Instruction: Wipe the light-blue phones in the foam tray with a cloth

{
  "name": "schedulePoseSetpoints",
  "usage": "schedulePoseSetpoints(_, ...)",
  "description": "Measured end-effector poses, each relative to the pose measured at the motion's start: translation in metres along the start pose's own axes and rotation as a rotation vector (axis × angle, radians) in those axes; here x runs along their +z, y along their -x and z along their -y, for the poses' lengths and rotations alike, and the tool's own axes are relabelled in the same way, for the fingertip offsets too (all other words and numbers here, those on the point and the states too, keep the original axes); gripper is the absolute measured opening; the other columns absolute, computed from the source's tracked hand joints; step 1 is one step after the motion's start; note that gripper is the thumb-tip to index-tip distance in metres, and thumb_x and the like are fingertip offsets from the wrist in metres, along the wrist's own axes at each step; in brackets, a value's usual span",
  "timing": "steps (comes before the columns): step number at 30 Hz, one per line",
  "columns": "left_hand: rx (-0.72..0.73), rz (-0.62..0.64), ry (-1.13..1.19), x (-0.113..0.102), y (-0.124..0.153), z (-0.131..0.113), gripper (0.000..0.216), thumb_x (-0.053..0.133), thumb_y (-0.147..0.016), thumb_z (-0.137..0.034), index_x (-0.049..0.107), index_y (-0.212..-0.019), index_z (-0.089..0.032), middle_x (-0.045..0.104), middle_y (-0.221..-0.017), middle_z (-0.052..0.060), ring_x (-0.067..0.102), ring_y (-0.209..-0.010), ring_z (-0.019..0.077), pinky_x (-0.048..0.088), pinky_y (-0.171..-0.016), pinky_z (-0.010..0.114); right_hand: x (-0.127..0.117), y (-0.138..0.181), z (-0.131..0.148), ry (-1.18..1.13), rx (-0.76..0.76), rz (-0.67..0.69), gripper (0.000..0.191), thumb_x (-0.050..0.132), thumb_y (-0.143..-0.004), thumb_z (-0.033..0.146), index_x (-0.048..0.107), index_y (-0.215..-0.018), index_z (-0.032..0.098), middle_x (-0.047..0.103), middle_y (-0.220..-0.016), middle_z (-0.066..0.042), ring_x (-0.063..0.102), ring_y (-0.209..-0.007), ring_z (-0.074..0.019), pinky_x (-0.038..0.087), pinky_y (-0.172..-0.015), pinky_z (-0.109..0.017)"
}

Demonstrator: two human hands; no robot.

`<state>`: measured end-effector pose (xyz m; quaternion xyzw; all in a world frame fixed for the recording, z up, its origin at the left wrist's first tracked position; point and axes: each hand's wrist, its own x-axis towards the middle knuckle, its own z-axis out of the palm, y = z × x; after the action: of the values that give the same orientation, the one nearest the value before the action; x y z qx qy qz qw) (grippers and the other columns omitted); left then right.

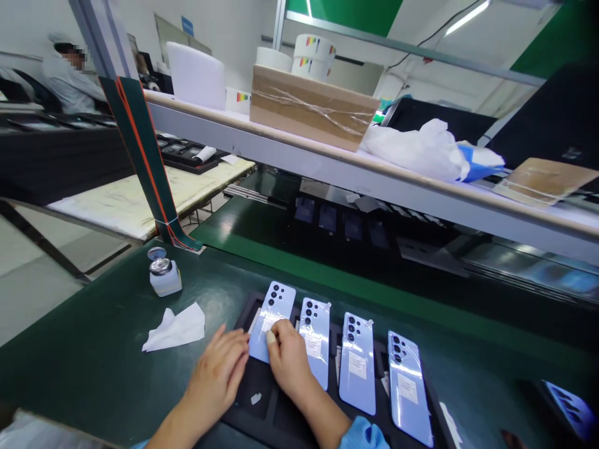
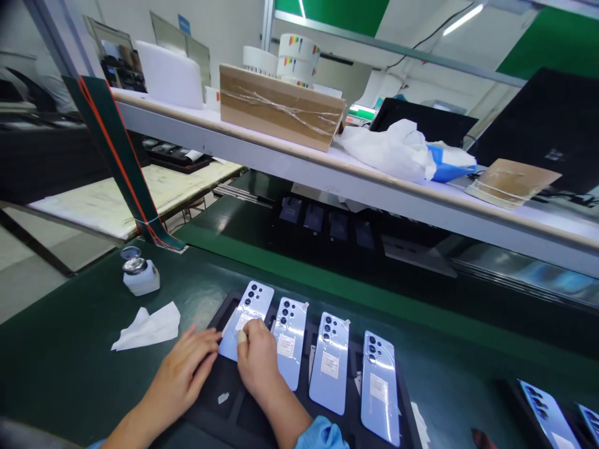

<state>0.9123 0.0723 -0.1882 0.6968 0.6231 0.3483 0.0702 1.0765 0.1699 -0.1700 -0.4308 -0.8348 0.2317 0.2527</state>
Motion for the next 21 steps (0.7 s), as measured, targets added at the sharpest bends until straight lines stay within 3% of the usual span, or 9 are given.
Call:
schedulePoseSetpoints(2,0.093,0.093,-0.039,0.006,0.006,-0.01,0.028,0.053,-0.094,-0.025,0.066,-0.118,-0.026,0.069,-0.126,0.006,0.061,-0.121,0.0273,0.037,-0.117,0.051,-0.002,-0.001,-0.003,-0.156,0.035,-0.038,0.014,0.046,-0.089,0.019,0.052,-0.076,0.019,0.055,-0.074,-0.001,0.052,-0.067,-0.0154,0.038,-0.061,-0.026)
schedulePoseSetpoints(5,0.123,0.203,-0.087,0.013,0.006,-0.02,0.05,0.061,-0.091,-0.03,0.053,-0.14,-0.026,0.056,-0.143,0.007,0.053,-0.131,0.0308,0.04,-0.114,0.052,-0.004,-0.004,-0.005,-0.44,0.07,-0.074,0.015,0.055,-0.085,0.025,0.054,-0.071,0.018,0.053,-0.067,0.001,0.051,-0.06,-0.0136,0.038,-0.056,-0.024)
schedulePoseSetpoints(9,0.101,0.249,-0.096,0.013,-0.002,-0.023,0.057,0.062,-0.09,-0.03,0.047,-0.145,-0.029,0.051,-0.147,0.006,0.048,-0.135,0.0307,0.038,-0.114,0.054,-0.023,-0.017,-0.02,-0.702,0.156,-0.225,0.02,0.057,-0.086,0.036,0.058,-0.079,0.017,0.059,-0.067,0.001,0.06,-0.058,-0.0141,0.049,-0.055,-0.024)
schedulePoseSetpoints(14,0.101,0.227,-0.089,0.012,-0.004,-0.019,0.056,0.062,-0.091,-0.029,0.047,-0.145,-0.03,0.05,-0.148,0.006,0.05,-0.134,0.0286,0.037,-0.116,0.05,-0.09,-0.026,-0.058,-0.796,0.254,-0.792,0.021,0.057,-0.09,0.038,0.054,-0.094,0.018,0.065,-0.087,-0.002,0.069,-0.071,-0.0147,0.057,-0.069,-0.03)
schedulePoseSetpoints(17,0.046,0.229,-0.018,0.012,-0.003,-0.019,0.057,0.061,-0.091,-0.033,0.046,-0.146,-0.031,0.049,-0.148,0.006,0.049,-0.134,0.0296,0.036,-0.116,0.053,-0.119,-0.014,-0.059,-0.706,0.152,-1.08,0.015,0.059,-0.091,0.033,0.055,-0.096,0.019,0.065,-0.102,-0.004,0.07,-0.088,-0.0173,0.055,-0.085,-0.037)
schedulePoseSetpoints(18,-0.004,0.215,0.04,0.012,-0.002,-0.019,0.056,0.061,-0.092,-0.036,0.047,-0.146,-0.031,0.05,-0.147,0.006,0.05,-0.134,0.0301,0.035,-0.116,0.054,-0.122,-0.008,-0.052,-0.62,0.082,-1.077,0.012,0.059,-0.092,0.03,0.056,-0.094,0.019,0.065,-0.104,-0.005,0.069,-0.093,-0.0189,0.054,-0.088,-0.039)
schedulePoseSetpoints(19,-0.071,0.196,0.126,0.011,-0.003,-0.021,0.056,0.061,-0.092,-0.04,0.047,-0.145,-0.03,0.052,-0.146,0.006,0.05,-0.134,0.0303,0.034,-0.116,0.054,-0.121,0.0,-0.043,-0.519,-0.003,-0.993,0.008,0.057,-0.092,0.027,0.058,-0.092,0.019,0.066,-0.105,-0.006,0.067,-0.097,-0.0202,0.053,-0.09,-0.04)
schedulePoseSetpoints(21,-0.22,0.156,0.411,0.01,-0.004,-0.027,0.056,0.057,-0.093,-0.049,0.048,-0.145,-0.029,0.054,-0.144,0.008,0.05,-0.133,0.0302,0.035,-0.116,0.052,-0.112,0.015,-0.019,-0.326,-0.182,-0.598,0.008,0.052,-0.093,0.02,0.06,-0.091,0.02,0.067,-0.11,-0.008,0.064,-0.105,-0.0215,0.052,-0.092,-0.039)
